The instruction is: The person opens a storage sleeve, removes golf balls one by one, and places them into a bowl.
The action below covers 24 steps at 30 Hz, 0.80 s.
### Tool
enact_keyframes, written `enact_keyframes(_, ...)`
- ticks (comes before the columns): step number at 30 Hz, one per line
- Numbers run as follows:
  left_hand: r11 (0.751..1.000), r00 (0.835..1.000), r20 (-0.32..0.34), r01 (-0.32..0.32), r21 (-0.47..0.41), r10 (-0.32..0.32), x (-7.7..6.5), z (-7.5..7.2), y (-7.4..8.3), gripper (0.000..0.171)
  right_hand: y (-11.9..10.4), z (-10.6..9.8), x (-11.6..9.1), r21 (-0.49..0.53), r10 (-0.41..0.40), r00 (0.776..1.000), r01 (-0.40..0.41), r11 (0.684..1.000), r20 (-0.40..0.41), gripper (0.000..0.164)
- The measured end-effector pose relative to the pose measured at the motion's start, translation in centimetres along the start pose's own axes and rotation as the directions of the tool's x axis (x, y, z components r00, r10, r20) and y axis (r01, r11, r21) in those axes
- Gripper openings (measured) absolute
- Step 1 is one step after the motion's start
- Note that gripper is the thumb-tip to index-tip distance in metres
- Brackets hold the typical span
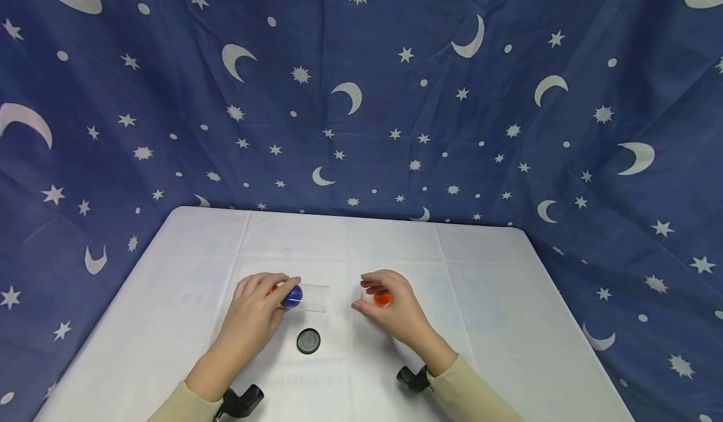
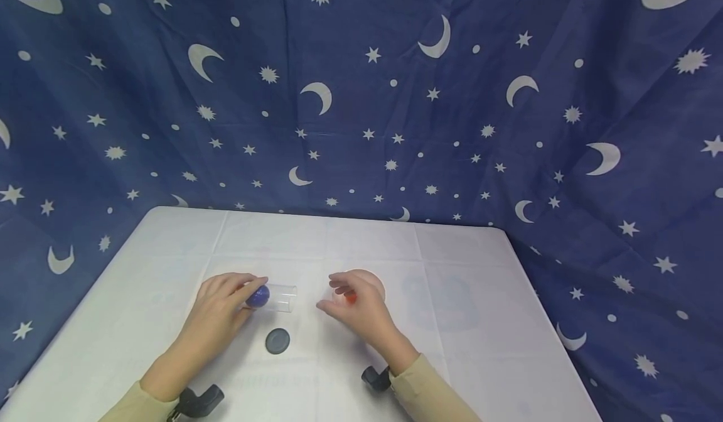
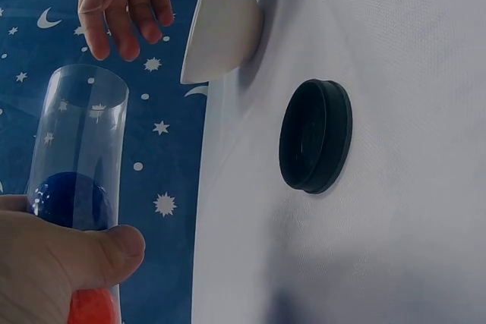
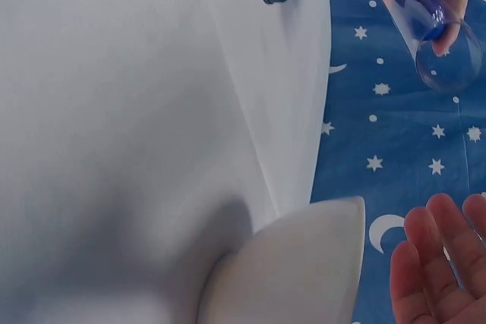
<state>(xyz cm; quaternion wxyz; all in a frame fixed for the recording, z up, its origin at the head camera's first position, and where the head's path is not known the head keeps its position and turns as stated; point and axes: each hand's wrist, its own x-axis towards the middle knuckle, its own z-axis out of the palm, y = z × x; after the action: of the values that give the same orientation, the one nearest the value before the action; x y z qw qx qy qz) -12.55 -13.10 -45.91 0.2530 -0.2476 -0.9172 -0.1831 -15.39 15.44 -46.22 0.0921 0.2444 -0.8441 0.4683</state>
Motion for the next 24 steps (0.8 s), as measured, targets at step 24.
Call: enact_keyframes(24, 1.000, 0.999, 0.040, -0.014, 0.016, 0.013, 0.0, 0.5, 1.0, 0.059, -1.4, 2.6, -0.9, 0.088, 0.073, 0.984, -0.088, 0.992, 0.163, 0.049)
